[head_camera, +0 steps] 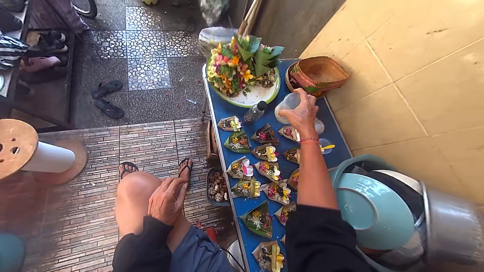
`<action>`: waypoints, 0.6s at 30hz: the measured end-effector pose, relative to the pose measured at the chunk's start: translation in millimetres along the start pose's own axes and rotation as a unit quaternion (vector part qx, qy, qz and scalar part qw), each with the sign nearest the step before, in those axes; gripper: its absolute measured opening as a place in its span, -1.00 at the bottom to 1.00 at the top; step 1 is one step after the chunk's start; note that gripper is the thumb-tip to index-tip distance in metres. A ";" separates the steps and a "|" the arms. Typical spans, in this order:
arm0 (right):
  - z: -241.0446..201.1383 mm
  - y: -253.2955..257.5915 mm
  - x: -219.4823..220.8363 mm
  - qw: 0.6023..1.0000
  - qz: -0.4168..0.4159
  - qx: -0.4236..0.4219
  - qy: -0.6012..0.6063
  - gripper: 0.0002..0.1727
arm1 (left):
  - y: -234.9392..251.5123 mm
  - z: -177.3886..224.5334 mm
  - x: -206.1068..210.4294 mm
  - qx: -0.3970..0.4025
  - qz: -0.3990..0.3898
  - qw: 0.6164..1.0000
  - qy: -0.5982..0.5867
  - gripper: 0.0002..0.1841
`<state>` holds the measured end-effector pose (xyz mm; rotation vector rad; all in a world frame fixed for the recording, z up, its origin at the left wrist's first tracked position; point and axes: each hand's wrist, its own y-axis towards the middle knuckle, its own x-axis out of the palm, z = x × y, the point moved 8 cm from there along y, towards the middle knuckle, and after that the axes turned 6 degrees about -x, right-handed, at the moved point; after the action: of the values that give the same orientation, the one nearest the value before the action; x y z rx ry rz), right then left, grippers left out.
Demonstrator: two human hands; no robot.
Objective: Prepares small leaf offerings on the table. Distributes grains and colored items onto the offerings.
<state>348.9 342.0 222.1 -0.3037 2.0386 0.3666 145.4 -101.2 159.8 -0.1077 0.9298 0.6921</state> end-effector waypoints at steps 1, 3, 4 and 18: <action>-19.0 -17.2 -12.1 0.999 0.002 -0.034 0.019 0.01 | 0.5 -0.7 0.0 -0.006 -0.010 1.000 -0.005 -0.63; -65.2 -66.8 -29.9 0.990 -0.008 -0.126 0.062 0.02 | 3.0 0.4 2.5 -0.023 -0.055 0.998 -0.029 -0.55; -90.8 -98.2 -35.1 0.981 -0.022 -0.175 0.077 0.03 | 5.0 2.5 5.9 -0.041 -0.093 0.993 -0.063 -0.52; -211.7 -375.5 -23.6 0.936 -0.065 -0.335 0.085 -0.01 | -73.7 87.1 -24.7 -0.252 -0.310 0.690 -0.603 -0.37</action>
<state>325.8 -83.6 290.1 -0.9066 1.9873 0.9807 240.0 -138.8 216.9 -0.3783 -0.6118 0.2208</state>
